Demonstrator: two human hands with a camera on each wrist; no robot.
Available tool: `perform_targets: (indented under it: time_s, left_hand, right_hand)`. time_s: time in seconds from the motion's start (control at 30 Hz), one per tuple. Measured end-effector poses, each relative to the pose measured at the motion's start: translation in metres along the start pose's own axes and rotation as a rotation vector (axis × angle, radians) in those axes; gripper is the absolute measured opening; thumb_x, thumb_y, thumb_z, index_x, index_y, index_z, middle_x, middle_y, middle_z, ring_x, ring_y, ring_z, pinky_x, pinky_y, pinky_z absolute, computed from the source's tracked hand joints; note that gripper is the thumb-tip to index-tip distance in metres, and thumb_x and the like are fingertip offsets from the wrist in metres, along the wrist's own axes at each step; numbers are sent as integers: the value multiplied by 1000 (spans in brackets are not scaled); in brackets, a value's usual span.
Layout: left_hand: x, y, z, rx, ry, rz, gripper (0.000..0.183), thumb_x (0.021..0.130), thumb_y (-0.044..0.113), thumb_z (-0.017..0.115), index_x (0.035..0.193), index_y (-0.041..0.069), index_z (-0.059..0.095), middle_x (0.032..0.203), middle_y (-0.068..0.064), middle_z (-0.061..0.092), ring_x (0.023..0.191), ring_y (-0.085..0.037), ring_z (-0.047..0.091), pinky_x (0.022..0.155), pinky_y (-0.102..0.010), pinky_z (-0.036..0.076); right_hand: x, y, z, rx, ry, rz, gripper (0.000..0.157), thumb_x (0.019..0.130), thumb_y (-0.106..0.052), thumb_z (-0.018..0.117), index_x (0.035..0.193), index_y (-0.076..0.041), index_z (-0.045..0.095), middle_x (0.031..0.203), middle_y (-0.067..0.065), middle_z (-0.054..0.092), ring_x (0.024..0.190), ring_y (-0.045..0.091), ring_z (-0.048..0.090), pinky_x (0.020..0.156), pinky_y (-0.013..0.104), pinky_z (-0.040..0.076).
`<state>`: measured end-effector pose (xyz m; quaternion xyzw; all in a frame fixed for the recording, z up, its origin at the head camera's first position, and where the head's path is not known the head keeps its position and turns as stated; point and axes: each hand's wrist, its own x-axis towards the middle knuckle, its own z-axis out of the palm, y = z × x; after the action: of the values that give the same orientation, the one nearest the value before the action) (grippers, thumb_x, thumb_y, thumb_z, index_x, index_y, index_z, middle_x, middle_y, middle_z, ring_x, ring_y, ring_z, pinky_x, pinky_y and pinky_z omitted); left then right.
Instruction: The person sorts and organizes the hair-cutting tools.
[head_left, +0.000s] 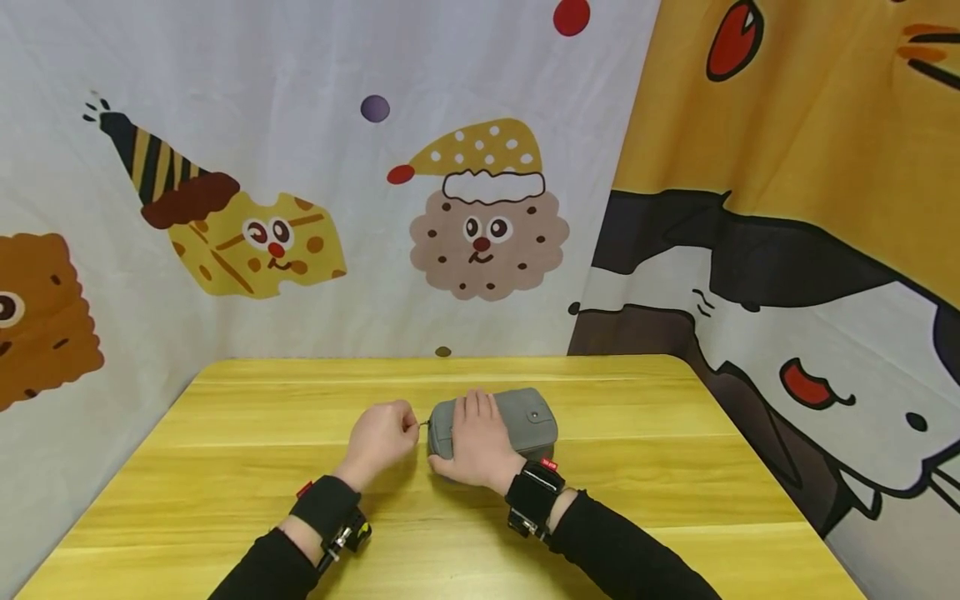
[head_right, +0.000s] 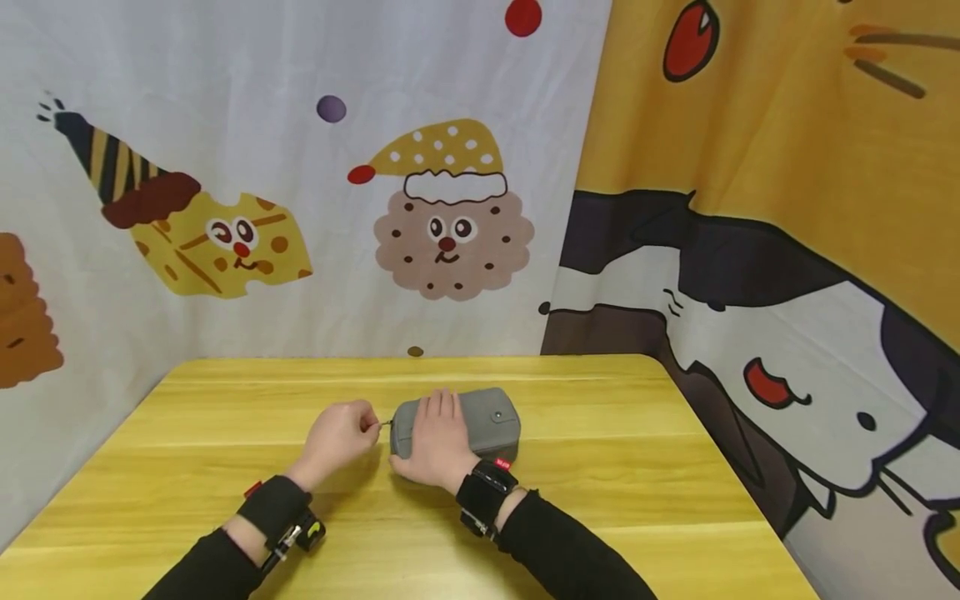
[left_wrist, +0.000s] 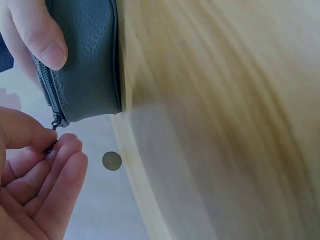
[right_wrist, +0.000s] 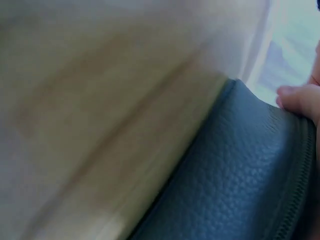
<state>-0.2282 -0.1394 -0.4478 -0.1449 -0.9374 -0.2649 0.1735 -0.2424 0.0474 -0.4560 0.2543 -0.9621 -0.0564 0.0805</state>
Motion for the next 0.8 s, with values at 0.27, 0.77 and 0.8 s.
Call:
perform_targets:
  time_s: [0.27, 0.77, 0.8]
  left_hand:
    - [1, 0, 3, 55, 18, 15, 24, 82, 5, 72, 67, 15, 56, 57, 7, 48, 50, -9, 43, 51, -29, 40]
    - [12, -5, 10, 129, 115, 56, 22, 82, 5, 74, 67, 13, 60, 57, 4, 54, 48, -10, 48, 47, -29, 43]
    - [13, -5, 10, 131, 117, 56, 21, 82, 5, 75, 67, 13, 61, 58, 4, 55, 49, -10, 49, 48, -30, 44]
  right_hand:
    - [0, 0, 1, -15, -18, -9, 98, 91, -69, 47, 150, 7, 31, 151, 29, 33, 143, 41, 27, 117, 50, 19]
    - [-1, 3, 1, 11, -7, -36, 96, 92, -67, 47, 149, 10, 32, 150, 30, 35, 141, 42, 29, 117, 49, 19]
    - [-1, 3, 1, 12, -3, -35, 96, 92, -66, 47, 149, 10, 32, 149, 30, 35, 141, 42, 30, 117, 49, 19]
